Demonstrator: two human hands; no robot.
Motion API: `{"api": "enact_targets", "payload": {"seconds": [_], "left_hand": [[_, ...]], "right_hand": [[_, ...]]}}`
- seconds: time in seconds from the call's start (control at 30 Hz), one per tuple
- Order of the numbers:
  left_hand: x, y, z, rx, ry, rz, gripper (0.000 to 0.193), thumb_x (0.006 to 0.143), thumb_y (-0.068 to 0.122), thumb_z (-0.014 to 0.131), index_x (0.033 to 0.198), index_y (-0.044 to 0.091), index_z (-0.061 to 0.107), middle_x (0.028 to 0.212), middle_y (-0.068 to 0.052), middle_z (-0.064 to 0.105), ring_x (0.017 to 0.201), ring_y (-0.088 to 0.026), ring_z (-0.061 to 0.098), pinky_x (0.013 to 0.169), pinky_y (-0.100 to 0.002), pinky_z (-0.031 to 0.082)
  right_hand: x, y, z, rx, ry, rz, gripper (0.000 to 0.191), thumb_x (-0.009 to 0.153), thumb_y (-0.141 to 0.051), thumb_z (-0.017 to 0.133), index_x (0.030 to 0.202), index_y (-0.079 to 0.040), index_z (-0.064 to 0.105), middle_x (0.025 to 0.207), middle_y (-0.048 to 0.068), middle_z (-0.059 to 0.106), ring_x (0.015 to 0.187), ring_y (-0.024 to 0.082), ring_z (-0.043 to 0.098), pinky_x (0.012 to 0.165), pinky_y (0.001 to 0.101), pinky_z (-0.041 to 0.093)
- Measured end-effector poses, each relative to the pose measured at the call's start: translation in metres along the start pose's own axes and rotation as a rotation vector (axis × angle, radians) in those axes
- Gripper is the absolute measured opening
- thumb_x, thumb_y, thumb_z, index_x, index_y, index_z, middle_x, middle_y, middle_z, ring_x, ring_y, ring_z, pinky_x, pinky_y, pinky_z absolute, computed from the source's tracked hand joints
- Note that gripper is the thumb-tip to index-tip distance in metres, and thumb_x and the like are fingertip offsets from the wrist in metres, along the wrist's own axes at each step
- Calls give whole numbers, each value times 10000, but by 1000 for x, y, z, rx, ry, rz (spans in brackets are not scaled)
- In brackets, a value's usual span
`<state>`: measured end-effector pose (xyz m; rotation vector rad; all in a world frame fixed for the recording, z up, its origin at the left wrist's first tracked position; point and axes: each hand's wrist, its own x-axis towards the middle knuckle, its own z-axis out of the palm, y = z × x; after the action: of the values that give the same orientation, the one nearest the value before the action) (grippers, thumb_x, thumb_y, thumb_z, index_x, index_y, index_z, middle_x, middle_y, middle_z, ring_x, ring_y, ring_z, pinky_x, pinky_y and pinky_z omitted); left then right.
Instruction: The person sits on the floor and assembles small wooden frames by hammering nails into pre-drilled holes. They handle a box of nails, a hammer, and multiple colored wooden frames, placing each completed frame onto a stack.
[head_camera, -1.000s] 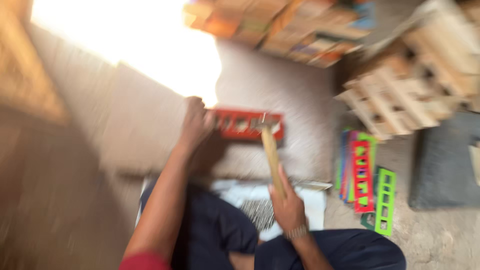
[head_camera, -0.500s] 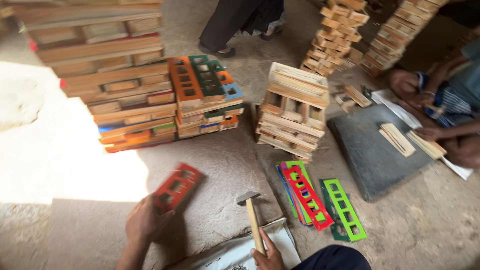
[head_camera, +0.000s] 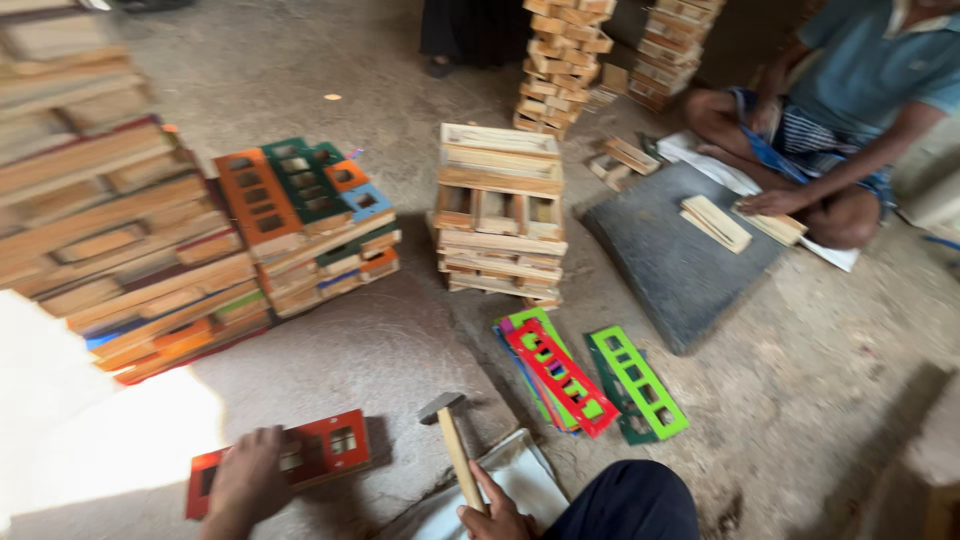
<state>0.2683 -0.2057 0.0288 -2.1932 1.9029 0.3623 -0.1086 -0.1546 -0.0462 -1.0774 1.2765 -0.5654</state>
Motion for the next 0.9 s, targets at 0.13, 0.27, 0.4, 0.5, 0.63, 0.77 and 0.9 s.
{"api": "enact_targets", "payload": {"seconds": [0.13, 0.27, 0.4, 0.5, 0.63, 0.77, 0.9], "left_hand": [[-4, 2, -7, 190, 61, 50, 852, 802, 759, 674, 1357, 129, 532, 1319, -92, 663, 1256, -243, 630, 1141, -423, 464], [-38, 25, 20, -121, 377, -67, 900, 629, 709, 814, 1268, 112, 603, 1171, -164, 613, 1150, -327, 554, 1024, -454, 423], [-61, 44, 21, -109, 488, -17, 740, 630, 503, 901, 1169, 97, 596, 1133, -167, 607, 1105, -328, 575, 923, -449, 483], [-52, 48, 7, -368, 237, -138, 774, 667, 440, 923, 1218, 79, 517, 1154, -178, 637, 1037, -353, 661, 829, -466, 555], [-35, 43, 1, -363, -13, -175, 658, 776, 457, 873, 1201, 105, 514, 1055, -159, 734, 921, -324, 760, 736, -446, 625], [-31, 36, 10, -355, 72, -141, 650, 754, 453, 899, 1164, 104, 534, 1016, -135, 743, 922, -321, 742, 762, -454, 600], [-27, 34, 8, -361, -8, -166, 643, 774, 455, 883, 1185, 117, 523, 1020, -131, 750, 919, -297, 750, 777, -433, 604]], "right_hand": [[-8, -2, 9, 137, 126, 38, 865, 884, -63, 701, 1610, -312, 303, 572, -10, 534, 405, 111, 476, 358, 292, 413], [-20, -11, 14, 65, 127, 55, 780, 932, -104, 658, 1615, -262, 316, 645, -1, 575, 422, 80, 485, 351, 270, 426], [-34, -30, 16, 25, 116, 90, 794, 927, -140, 653, 1621, -287, 296, 670, -1, 560, 435, 54, 469, 344, 258, 432], [-41, -46, 21, -251, 164, 40, 771, 928, -133, 663, 1627, -247, 358, 788, 123, 630, 511, 179, 528, 413, 343, 456], [-54, -78, 23, -692, 86, -825, 666, 995, -130, 693, 1596, -53, 417, 1398, 268, 645, 1239, 337, 673, 950, 416, 570], [-68, -115, 31, -750, 66, -845, 590, 1009, -160, 676, 1551, -69, 461, 1391, 232, 658, 1225, 293, 696, 958, 375, 595], [-57, -139, 59, -914, 105, -204, 629, 1007, -303, 630, 1592, -252, 403, 1143, 86, 781, 965, 213, 775, 801, 323, 633]]}}
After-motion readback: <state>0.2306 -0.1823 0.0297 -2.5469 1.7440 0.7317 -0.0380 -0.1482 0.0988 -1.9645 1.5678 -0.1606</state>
